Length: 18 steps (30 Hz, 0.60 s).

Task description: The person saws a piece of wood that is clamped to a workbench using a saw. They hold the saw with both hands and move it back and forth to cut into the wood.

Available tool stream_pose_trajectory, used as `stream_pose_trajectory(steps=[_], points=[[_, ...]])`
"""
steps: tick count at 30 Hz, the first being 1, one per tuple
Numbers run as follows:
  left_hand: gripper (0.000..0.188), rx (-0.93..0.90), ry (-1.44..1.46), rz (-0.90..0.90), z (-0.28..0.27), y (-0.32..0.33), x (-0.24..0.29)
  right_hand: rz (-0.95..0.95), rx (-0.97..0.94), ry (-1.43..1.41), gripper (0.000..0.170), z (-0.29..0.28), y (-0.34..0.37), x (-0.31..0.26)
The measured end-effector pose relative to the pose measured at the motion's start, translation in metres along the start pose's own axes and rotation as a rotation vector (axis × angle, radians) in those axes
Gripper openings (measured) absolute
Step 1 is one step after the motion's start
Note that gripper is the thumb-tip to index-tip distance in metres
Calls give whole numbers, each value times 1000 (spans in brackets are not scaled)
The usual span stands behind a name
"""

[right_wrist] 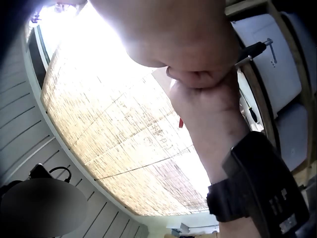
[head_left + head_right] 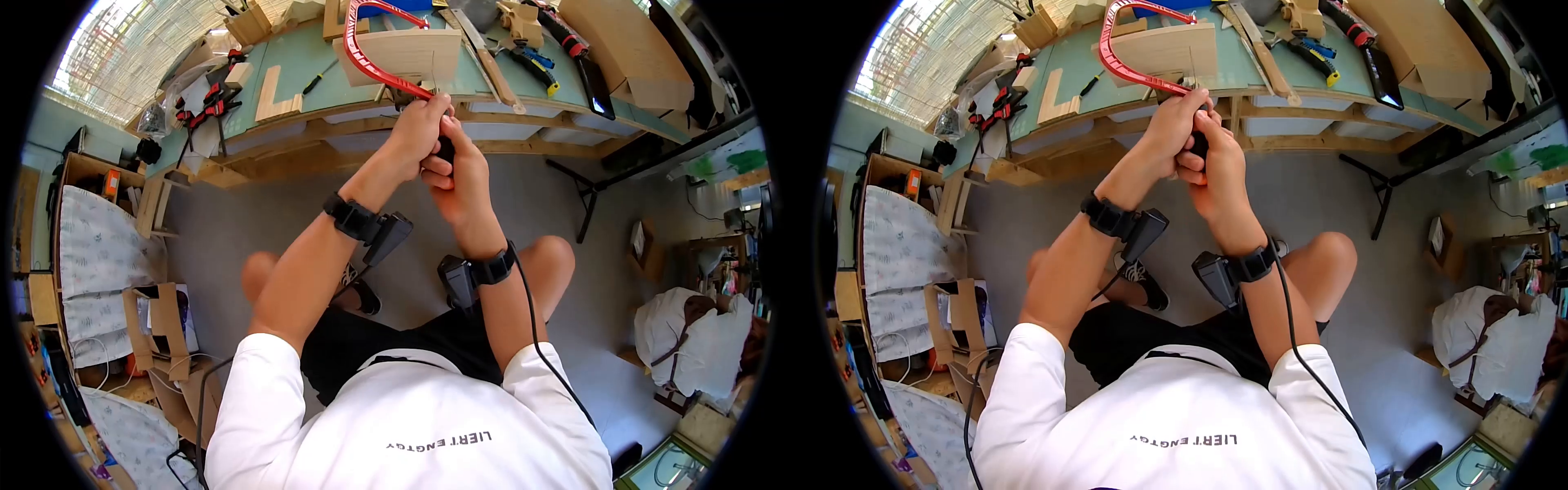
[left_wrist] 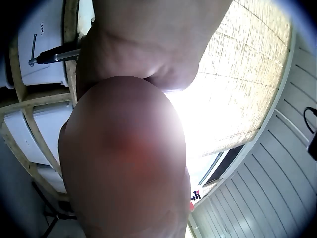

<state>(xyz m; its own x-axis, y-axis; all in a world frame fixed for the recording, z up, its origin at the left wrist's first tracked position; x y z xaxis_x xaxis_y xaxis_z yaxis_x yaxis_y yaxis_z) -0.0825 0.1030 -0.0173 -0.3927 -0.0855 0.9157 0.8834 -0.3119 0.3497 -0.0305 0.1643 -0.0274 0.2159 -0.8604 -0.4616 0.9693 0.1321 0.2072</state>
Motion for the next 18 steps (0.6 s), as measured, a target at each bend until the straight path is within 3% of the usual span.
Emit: stream_pose_trajectory(steps=[3,6,8,10,12,14,16,17,18], points=[[33,-32,-33,44,2,24,-17,27,99,7,10,-3,39,11],[34,-77,-18,64,2,18,-17,45,102,4,9,-4,31,9],[36,-6,-73,-83,-4,5,-6,-1,54,17,11,-11,-1,6],[38,-26,5,21,-3,-3,-1,-2,-32,-6,12,-1,-1,3],[39,-46,-108,63,-2,17,-18,42,120,16,11,-6,32,11],[40,-39,-23,86,1,15,-23,44,150,14,10,-4,37,9],[39,11,-119,70,-2,6,-9,22,82,-10,12,-7,14,6],[38,17,-98,-76,-2,6,2,10,12,-34,16,-11,-7,5],[36,-4,-59,-83,-3,-1,6,9,14,-30,16,-10,-2,6]])
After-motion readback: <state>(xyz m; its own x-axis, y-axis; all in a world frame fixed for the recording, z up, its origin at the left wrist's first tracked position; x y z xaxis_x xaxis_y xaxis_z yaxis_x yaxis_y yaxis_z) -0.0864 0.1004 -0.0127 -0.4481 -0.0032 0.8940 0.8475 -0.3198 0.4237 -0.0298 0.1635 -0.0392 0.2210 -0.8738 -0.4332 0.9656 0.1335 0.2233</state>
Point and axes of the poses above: each hand's wrist, its own y-axis away from the middle knuckle, its own z-axis out of the palm, x = y × z, the point moved 5 cm from there along -y, towards the middle knuckle, and after that the axes turned 1 degree about x, right-handed, at the moved point
